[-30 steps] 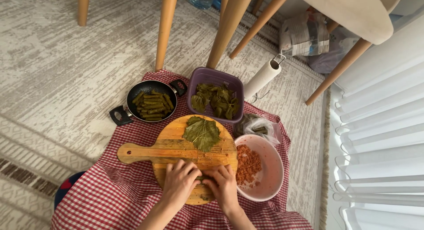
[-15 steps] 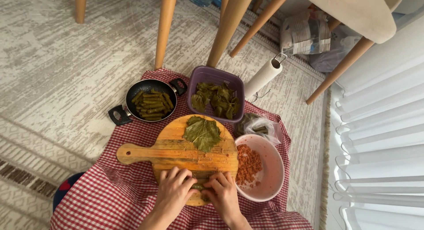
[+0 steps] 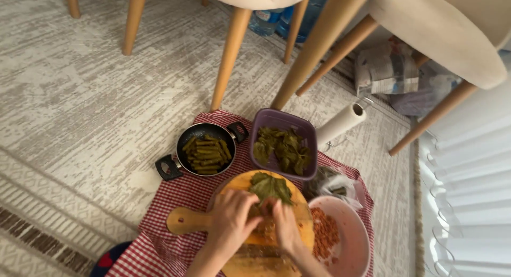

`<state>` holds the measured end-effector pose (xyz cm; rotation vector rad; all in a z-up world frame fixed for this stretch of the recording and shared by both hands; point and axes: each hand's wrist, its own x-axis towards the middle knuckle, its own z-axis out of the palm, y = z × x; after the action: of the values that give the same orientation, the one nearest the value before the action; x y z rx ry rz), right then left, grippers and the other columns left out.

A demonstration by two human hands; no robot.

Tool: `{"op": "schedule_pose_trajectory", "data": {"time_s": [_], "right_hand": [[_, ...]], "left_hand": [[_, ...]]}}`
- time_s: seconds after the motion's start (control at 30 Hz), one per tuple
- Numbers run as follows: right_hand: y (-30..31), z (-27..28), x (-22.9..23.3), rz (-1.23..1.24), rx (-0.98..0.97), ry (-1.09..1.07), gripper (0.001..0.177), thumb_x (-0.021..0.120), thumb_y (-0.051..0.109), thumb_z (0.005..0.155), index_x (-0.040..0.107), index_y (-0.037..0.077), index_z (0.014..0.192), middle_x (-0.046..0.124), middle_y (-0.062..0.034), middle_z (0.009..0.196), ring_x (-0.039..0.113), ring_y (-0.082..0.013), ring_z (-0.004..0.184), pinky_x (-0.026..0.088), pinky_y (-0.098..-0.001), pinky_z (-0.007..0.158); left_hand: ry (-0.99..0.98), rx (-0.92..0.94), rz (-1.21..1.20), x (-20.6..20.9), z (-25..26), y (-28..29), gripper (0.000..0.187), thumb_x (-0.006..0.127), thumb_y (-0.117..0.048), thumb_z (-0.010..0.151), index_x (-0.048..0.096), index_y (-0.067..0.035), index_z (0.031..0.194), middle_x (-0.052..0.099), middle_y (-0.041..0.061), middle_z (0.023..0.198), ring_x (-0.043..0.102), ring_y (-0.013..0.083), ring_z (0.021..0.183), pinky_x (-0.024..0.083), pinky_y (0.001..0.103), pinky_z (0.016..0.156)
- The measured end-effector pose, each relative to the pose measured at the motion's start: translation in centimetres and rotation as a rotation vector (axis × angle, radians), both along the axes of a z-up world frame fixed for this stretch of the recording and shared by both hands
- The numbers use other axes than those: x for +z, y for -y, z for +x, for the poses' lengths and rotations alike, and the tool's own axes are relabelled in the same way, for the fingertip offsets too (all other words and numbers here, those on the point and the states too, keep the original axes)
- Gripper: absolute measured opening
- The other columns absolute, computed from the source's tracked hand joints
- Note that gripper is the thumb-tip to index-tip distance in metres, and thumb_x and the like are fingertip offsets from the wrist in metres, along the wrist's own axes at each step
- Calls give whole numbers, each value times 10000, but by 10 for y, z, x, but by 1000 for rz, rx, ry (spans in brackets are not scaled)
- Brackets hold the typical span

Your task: Rolling grape leaves with a meat and rice filling on a wooden board to prepare sarma.

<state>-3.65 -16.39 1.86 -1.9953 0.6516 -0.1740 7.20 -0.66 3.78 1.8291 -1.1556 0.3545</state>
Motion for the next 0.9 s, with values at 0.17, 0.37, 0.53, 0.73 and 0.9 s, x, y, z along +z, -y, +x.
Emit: {"op": "schedule_pose_trajectory", "data": {"time_s": [0.17,0.37,0.53,0.73,0.9], "right_hand": [[32,126,-10,-5,67,6,788,93,729,1010,403,57,743,339,-26,650,313,-191,621,285,-357,595],[44,259,-66,199,195,-123,804,180,762,980,614,86,969,509,-44,843,434,-192,795,389,-345,772],[31,281,-37,20,350,-338,974,186,822,930,570,78,1428,529,-104,1416,455,-224,1327,322,-397,1140],[65,217,3,92,308,-329,945,233,772,915,648,37,1339,674,-137,1343,563,-259,1303,361,-391,1138],[80,103,72,-209,238,-105,509,605,463,934,688,71,1248,712,-101,1126,714,-255,956,558,-380,828]], "left_hand": [[-236,143,31,-10,43,-17,407,821,-312,815,614,-72,1069,664,57,931,592,224,878,442,401,789],[-569,217,169,-12,75,-20,350,780,-247,837,623,-93,1109,648,48,903,585,234,857,433,414,759],[-454,245,39,-40,85,-22,408,798,-247,759,644,-82,1099,682,40,888,608,241,791,426,430,718],[-599,275,111,-16,80,-27,338,787,-243,771,659,-87,1042,689,49,827,615,263,806,470,445,760],[-539,269,146,14,63,-20,268,771,-190,808,649,-67,1012,678,52,848,598,265,798,459,429,753]]}}
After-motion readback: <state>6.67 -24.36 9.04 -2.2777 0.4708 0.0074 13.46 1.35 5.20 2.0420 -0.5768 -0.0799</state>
